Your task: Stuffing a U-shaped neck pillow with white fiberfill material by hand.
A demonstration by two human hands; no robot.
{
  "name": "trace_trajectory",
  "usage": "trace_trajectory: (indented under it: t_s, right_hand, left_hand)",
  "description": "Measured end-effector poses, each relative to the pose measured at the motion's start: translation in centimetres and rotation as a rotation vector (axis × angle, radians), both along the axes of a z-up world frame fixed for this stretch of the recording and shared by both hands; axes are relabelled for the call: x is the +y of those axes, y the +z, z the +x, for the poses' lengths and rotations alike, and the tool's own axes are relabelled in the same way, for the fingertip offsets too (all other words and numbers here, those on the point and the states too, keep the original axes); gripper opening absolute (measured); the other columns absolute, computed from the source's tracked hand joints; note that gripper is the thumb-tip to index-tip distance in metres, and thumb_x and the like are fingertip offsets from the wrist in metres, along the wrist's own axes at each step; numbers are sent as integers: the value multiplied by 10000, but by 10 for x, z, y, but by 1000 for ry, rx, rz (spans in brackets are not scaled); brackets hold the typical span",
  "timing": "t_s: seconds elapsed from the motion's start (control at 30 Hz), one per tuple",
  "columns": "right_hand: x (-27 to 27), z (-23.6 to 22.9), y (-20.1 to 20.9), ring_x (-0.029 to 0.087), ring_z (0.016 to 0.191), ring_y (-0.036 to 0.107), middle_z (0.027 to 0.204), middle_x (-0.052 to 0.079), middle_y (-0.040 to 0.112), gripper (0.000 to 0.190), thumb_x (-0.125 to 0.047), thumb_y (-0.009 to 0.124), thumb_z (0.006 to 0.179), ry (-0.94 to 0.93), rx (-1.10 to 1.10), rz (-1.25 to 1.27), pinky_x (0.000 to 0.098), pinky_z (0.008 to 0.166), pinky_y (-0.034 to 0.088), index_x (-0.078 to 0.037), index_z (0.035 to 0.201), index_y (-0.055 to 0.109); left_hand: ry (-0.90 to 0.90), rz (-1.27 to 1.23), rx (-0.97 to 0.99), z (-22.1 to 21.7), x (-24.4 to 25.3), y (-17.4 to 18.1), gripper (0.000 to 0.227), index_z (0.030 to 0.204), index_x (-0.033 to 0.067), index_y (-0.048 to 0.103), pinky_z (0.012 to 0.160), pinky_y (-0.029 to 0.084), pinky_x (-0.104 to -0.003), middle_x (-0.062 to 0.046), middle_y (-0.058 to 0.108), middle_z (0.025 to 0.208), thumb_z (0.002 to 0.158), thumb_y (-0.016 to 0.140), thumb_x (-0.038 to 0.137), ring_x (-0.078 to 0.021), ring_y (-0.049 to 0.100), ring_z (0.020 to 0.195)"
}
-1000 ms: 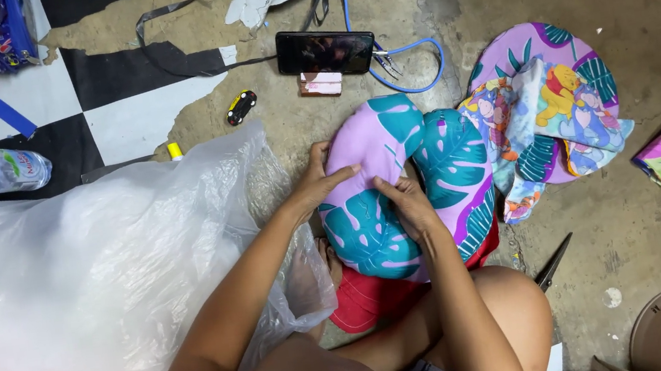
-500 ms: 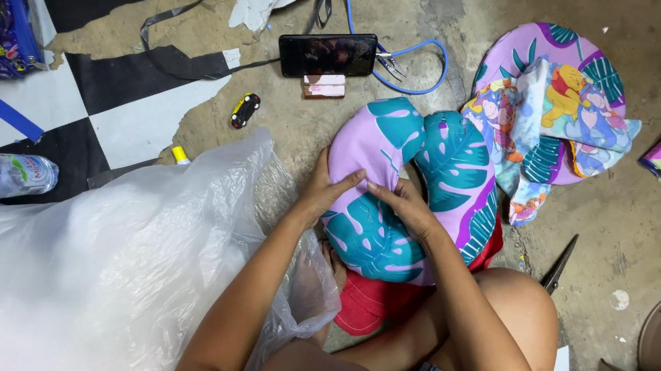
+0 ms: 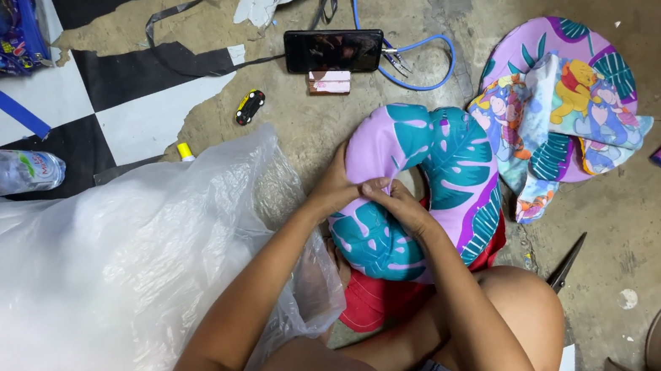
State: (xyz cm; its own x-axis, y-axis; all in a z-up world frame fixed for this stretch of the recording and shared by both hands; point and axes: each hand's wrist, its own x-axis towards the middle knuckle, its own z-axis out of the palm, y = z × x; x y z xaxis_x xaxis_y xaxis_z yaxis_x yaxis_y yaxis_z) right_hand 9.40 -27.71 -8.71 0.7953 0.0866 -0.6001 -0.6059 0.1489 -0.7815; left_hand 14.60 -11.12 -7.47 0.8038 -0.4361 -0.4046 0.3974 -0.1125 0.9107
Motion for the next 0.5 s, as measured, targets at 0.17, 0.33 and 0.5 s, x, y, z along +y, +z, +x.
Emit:
trace_trajectory:
  t_s: [0.17, 0.33, 0.5]
  right_hand:
    - [-2, -4, 8, 404, 1381, 489, 1390, 239, 575, 795, -628, 739, 910, 111, -17, -68, 567, 1138, 401, -5, 1384, 600]
    - [5, 3, 17, 238, 1061, 693, 1081, 88, 738, 352, -330, 784, 951, -201, 86, 53, 431, 1007, 534, -71, 1190, 781]
    - [-4, -13, 20, 130, 673, 631, 719, -5, 553, 132, -165, 747, 952, -577, 147, -47, 272, 672, 577, -56, 1025, 729]
  left_hand:
    - [157, -119, 184, -2, 2, 13, 1029, 1645, 53, 240, 1259, 282, -561, -290, 332, 1642, 870, 796, 438, -456, 290, 1540]
    - [327, 77, 235, 2, 7, -28, 741, 1407, 143, 602, 1028, 481, -429, -163, 656, 1299, 778, 913, 383, -322, 615, 1259]
    - [334, 150, 206, 3, 3, -40, 729, 1370, 129, 631, 980, 508, -416, -147, 688, 1254, 774, 906, 445, -296, 648, 1215]
